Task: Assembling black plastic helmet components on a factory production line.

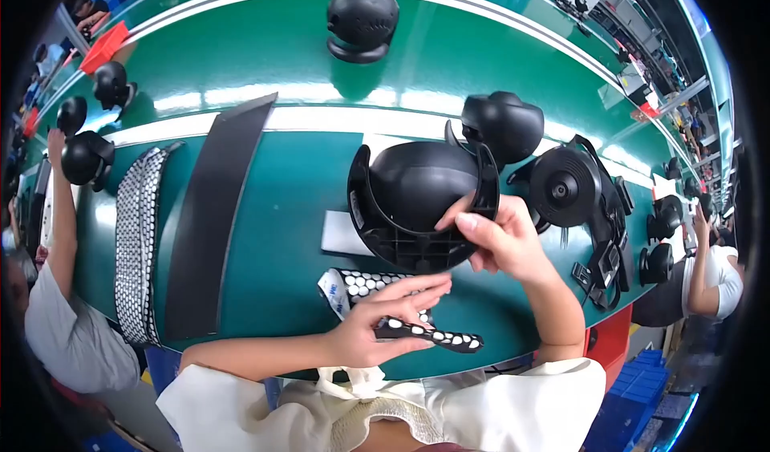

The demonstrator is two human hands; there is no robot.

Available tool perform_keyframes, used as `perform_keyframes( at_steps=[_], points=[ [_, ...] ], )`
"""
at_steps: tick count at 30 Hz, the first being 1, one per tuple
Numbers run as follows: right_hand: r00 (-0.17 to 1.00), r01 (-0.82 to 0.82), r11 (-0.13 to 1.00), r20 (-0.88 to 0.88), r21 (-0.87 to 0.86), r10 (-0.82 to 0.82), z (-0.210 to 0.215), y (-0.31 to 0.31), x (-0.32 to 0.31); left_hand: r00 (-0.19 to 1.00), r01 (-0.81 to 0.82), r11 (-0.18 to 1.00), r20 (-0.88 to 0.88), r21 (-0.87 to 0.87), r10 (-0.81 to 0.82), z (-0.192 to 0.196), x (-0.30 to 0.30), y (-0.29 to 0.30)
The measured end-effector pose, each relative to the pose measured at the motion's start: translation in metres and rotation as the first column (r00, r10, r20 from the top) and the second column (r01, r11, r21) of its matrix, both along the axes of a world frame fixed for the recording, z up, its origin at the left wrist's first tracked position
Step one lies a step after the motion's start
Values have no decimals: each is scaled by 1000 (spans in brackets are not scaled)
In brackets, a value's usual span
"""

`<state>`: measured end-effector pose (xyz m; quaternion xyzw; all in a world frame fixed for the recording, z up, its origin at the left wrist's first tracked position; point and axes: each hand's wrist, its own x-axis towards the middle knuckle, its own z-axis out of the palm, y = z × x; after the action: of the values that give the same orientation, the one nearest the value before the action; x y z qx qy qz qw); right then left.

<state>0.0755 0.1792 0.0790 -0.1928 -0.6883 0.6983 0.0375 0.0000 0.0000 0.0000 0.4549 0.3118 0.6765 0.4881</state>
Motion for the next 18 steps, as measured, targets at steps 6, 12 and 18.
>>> perform_keyframes(
  at_steps=[6,12,18],
  points=[
    [892,148,437,-310,887,328,9,-26,-95,993,-67,996,88,-58,72,-6,5,-4],
    [938,174,-560,37,810,345,-60,4,-259,993,-57,998,102,-35,61,-15,8,-2],
    [954,133,-546,42,827,296,-103,14,-316,986,-162,954,-7,-251,165,-11,3,-9]
  ],
)
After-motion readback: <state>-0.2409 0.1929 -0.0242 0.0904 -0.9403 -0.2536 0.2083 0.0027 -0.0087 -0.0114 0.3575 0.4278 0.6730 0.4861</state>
